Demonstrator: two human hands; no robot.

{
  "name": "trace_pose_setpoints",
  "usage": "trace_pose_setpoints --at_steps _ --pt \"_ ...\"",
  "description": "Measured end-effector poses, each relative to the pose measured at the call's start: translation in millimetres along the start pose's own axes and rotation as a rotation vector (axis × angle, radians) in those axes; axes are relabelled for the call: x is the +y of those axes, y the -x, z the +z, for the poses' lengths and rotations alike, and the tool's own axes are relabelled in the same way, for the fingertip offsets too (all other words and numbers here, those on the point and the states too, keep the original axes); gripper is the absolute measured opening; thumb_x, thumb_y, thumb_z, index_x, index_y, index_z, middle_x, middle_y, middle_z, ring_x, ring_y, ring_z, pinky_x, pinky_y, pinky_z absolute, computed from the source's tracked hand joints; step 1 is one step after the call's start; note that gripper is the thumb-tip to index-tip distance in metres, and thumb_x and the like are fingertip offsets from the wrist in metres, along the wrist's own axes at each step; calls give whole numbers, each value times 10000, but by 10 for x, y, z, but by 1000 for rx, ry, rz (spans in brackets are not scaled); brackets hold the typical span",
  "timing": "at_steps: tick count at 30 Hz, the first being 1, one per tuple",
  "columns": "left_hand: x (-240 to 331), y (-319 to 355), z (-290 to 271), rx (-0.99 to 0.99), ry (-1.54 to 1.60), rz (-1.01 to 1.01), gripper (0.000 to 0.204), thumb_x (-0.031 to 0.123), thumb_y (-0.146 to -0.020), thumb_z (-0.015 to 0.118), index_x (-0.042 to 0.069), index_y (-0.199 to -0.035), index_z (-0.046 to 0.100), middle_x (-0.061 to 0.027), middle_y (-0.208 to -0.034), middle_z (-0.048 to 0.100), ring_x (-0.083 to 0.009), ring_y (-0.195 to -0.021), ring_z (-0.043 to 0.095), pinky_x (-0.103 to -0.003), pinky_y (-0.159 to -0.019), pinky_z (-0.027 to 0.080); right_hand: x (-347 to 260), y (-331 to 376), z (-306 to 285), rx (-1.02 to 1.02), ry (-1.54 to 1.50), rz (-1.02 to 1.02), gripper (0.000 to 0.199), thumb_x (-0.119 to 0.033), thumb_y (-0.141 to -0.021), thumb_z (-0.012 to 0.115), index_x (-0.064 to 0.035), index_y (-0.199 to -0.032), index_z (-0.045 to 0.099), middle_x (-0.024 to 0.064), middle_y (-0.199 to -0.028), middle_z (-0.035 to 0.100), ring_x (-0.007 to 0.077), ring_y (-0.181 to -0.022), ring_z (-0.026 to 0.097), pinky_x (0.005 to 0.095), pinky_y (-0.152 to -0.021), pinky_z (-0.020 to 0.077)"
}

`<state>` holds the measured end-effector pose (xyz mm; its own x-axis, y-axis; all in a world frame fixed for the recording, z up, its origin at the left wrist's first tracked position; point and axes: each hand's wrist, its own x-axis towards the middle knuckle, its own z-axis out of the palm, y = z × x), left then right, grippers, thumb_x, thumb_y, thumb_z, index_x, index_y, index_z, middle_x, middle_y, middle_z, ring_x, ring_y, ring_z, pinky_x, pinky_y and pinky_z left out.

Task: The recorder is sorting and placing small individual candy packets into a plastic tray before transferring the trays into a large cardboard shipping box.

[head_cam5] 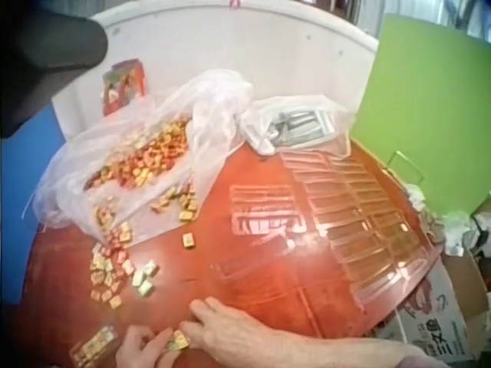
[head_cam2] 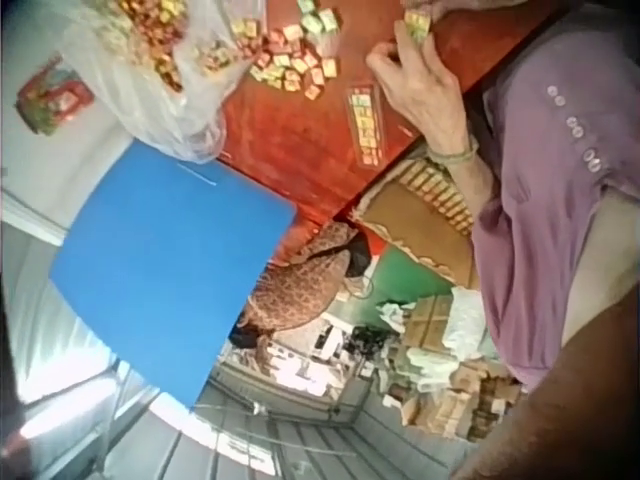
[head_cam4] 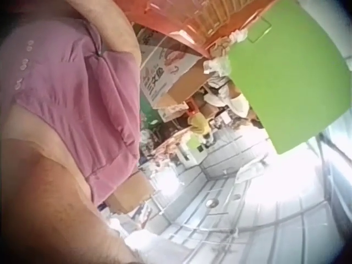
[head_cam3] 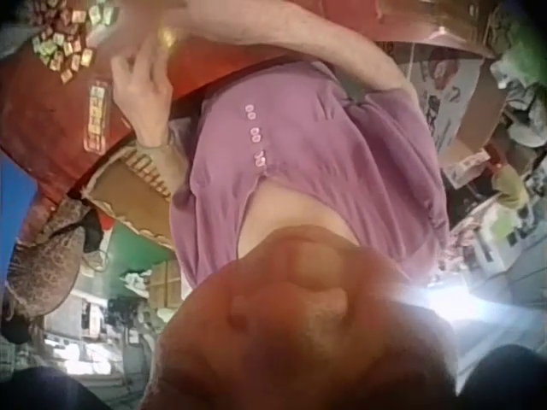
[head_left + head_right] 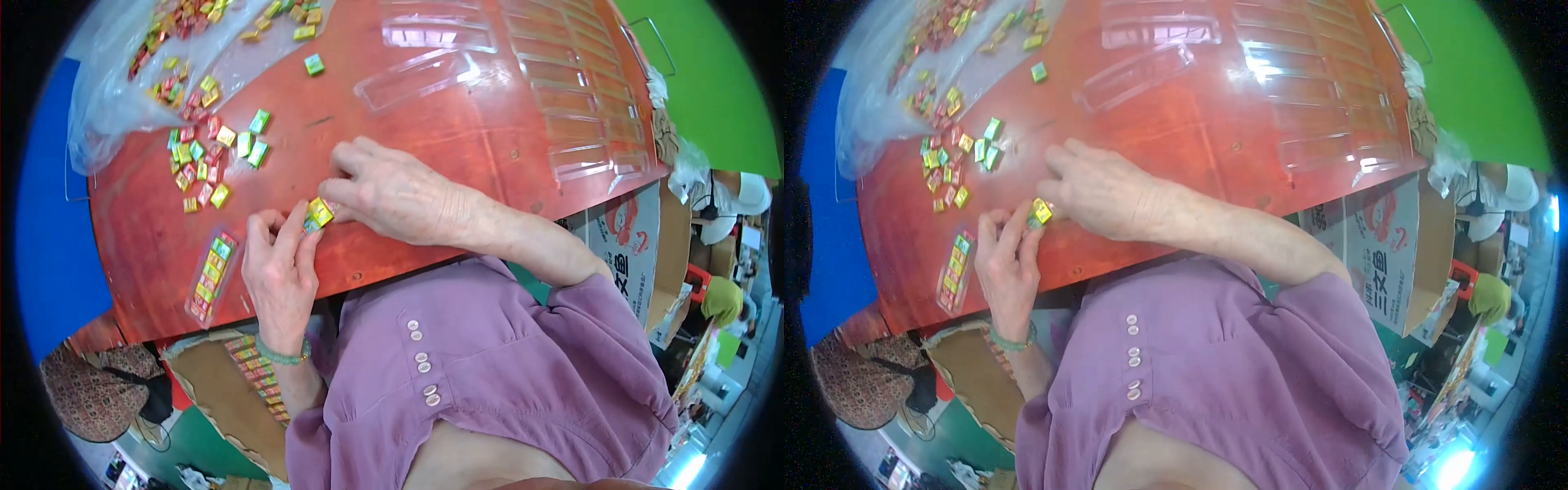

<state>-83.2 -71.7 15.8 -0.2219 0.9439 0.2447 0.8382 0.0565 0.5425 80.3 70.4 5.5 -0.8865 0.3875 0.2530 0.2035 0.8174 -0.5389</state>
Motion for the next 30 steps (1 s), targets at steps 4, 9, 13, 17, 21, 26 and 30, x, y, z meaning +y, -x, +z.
trace_pose_setpoints --at_steps 4,9,13,17,21,26,30 --pt "134 -105 38 -62 44 -30 358 46 -848 760 48 -1203 717 -109 -948 524 -259 -751 572 -398 -669 497 40 125 -189 23 -44 31 241 -262 -889 733 -62 -996 652 132 -965 537 328 -936 577 432 -803 512" --pt "426 -678 228 27 13 145 315 108 -865 753 83 -1176 711 -119 -960 562 -300 -800 625 -429 -685 520 370 110 -769 84 99 32 225 -182 -882 748 -54 -1056 683 144 -981 593 333 -932 618 416 -804 531" --pt "535 -1170 527 34 27 160 221 151 -875 750 89 -1086 718 -125 -947 572 -314 -830 650 -447 -700 539 825 32 -1054 56 183 52 247 -178 -906 731 -54 -1117 695 134 -1029 625 319 -969 638 407 -830 537" --pt "539 -1399 770 43 9 177 205 184 -875 756 96 -1057 722 -126 -941 574 -323 -843 661 -454 -707 548 1136 18 -1108 35 230 74 255 -203 -910 736 -61 -1120 708 125 -1040 628 313 -973 636 408 -838 530" --pt "506 -1469 840 -15 -28 171 233 199 -865 771 93 -1067 728 -133 -954 585 -332 -848 667 -453 -714 555 1268 36 -1068 9 242 89 267 -216 -916 734 -68 -1137 712 125 -1044 628 313 -984 633 412 -844 527" --pt "445 -1488 810 -68 67 130 321 187 -842 795 54 -1123 716 -153 -991 594 -351 -866 673 -459 -734 561 1242 58 -1081 -18 199 146 339 -234 -913 742 -77 -1209 695 131 -1102 628 324 -1039 635 417 -891 536" --pt "467 -1433 725 -56 67 139 433 147 -803 827 -10 -1176 675 -178 -1055 602 -378 -916 668 -463 -767 559 1161 110 -1082 57 228 135 387 -216 -910 743 -69 -1258 659 134 -1150 629 334 -1078 636 419 -927 539"
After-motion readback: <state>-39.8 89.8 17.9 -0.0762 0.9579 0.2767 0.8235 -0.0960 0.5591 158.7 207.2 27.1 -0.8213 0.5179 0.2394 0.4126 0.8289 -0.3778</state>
